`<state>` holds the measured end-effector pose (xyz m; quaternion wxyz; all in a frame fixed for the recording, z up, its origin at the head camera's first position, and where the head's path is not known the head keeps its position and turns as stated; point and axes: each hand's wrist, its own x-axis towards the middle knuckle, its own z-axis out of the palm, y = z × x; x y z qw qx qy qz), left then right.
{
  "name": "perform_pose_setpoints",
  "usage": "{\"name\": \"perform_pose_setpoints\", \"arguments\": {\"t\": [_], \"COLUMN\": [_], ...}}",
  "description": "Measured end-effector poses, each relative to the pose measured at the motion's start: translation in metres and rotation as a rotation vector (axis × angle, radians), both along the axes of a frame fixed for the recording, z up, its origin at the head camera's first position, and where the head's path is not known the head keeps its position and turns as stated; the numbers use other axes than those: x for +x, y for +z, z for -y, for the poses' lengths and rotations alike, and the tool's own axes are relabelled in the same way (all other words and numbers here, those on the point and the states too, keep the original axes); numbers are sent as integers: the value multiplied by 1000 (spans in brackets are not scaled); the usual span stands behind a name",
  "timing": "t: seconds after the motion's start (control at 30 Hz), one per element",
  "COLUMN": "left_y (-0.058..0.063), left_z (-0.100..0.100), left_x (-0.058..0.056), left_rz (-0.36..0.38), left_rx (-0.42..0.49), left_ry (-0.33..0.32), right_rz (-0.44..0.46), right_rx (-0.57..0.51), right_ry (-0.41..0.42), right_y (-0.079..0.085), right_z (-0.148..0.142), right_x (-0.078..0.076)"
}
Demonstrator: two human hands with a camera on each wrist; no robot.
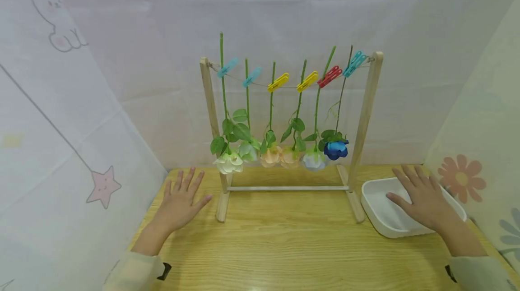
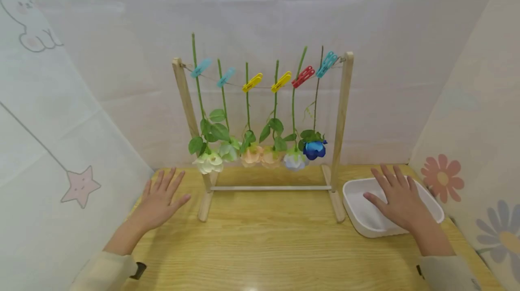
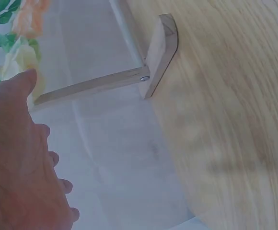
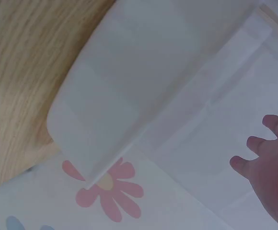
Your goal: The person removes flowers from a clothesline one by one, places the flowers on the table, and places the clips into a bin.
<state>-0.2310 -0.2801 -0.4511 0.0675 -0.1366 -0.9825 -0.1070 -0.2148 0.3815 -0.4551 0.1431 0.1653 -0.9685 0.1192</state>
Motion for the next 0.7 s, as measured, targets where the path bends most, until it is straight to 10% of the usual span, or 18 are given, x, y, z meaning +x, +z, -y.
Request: {"name": "perform_pose_setpoints", "arguments": {"t": [0.7], "left_y": [37], "left_z": [-11], "left_x": [11], "left_rz": [-52], "left_rx": [107], "left_ry": [-24], "right_rz": [-49], "right_rx": [-121], "right_ry": [58], "right_y": [48], "right_z": [16], "right_x": [5]}}
